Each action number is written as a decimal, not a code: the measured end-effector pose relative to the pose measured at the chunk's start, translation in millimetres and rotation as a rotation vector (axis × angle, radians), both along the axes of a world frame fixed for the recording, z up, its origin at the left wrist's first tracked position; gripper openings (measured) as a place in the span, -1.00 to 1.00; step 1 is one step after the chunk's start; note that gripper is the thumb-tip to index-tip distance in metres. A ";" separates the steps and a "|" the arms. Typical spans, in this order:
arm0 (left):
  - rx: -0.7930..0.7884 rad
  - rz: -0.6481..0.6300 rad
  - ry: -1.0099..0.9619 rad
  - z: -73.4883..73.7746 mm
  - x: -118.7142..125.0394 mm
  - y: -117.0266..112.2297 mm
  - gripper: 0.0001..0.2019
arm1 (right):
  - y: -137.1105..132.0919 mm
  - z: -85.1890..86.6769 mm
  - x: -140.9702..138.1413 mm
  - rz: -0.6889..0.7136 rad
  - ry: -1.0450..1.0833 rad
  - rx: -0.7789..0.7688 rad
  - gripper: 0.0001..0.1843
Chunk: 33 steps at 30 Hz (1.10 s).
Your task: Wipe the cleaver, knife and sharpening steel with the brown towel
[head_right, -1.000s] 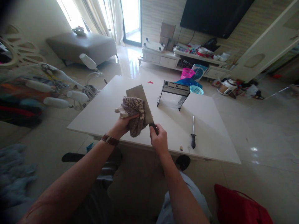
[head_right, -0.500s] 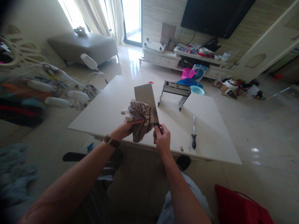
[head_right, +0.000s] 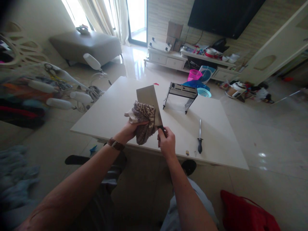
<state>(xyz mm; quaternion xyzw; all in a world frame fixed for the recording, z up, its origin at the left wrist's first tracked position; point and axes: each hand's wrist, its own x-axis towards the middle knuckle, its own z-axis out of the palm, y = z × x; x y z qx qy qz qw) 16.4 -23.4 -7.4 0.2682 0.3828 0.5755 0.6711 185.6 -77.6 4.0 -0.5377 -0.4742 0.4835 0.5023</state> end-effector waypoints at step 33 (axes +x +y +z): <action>-0.051 0.323 -0.179 12.7 -52.9 28.9 -0.78 | -0.7 -2.3 28.2 0.285 -0.155 -0.116 -0.68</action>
